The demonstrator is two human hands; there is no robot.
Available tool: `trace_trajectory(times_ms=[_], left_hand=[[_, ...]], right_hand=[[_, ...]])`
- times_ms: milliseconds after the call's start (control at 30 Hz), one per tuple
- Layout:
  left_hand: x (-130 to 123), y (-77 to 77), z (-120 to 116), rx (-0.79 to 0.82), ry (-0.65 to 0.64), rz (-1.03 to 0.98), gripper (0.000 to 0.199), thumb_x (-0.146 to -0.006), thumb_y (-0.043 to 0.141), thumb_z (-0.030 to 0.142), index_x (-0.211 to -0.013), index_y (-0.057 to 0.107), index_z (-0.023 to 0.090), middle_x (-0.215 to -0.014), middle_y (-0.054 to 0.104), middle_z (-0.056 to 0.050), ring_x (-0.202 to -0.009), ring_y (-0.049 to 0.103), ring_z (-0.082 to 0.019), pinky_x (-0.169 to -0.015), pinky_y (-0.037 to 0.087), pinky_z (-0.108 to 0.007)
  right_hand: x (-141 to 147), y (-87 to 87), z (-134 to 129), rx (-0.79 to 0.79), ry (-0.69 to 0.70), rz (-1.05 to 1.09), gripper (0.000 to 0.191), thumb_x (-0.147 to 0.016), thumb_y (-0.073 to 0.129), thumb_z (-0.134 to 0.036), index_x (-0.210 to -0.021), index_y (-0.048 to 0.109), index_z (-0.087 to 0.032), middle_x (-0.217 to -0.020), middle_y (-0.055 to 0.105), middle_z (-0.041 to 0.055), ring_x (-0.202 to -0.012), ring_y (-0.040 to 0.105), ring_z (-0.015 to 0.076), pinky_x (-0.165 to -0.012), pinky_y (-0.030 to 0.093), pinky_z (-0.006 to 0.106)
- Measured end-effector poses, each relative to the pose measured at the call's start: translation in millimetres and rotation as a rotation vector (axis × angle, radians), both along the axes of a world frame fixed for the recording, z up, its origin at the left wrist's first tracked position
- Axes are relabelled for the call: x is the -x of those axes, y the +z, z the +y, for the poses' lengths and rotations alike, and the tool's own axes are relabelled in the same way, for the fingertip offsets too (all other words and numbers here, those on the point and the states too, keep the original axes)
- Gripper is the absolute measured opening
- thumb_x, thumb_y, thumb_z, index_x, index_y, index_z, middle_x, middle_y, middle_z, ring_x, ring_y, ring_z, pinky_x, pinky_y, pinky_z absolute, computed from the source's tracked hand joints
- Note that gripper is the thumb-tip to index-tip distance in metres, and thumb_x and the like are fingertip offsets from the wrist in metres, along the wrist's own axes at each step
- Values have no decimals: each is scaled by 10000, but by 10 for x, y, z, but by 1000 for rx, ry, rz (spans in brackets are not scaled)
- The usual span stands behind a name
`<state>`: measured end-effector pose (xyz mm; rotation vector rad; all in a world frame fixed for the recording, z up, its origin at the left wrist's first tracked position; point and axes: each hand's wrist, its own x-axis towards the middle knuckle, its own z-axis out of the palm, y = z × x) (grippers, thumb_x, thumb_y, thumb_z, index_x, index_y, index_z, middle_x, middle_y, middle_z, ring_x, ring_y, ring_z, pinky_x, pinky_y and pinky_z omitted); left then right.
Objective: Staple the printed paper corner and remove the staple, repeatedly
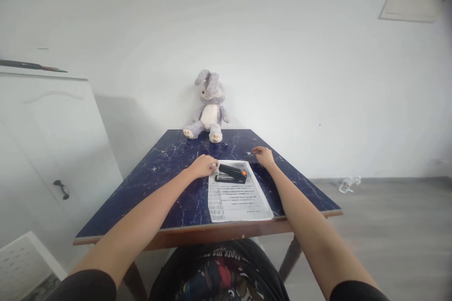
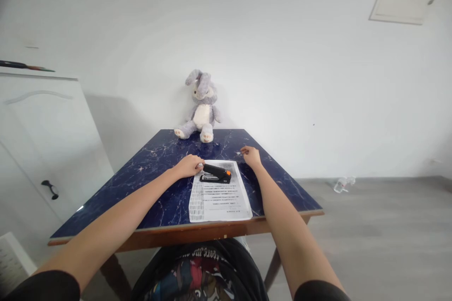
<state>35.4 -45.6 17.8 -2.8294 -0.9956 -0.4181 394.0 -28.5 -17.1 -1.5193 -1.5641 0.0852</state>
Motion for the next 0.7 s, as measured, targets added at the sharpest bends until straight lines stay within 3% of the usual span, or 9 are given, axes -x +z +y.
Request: trace_trajectory(times_ms=[167,367,700], left_hand=[[23,-53,60,5,5,-59,196,-930,582,204,-1008,761,222,-1041,717,-79,-1028,659,-241,-911,480,-361],[110,-119,173,71,120,-110,230,-969,570,234,-1139,725,228,-1167,676,-91,-1149,607,-278,-1035,459,-463],[289,-144,337,205,-50,-95,412,-941,663,481,-1254,728,221,-1287,655,-116,-1206,606,-281,-1037,459,-401]], right_hand=[[-19,-27,19,15,-8,-1,432,-670,538,27,-947,803,-171,-813,797,39,-824,754,200,-876,565,278],[-22,-29,33,43,-10,-16,429,-671,540,9,-957,803,-173,-812,796,33,-826,753,198,-887,557,281],[5,-4,-11,78,-23,-37,429,-669,536,11,-942,805,-183,-813,798,25,-832,746,189,-852,544,252]])
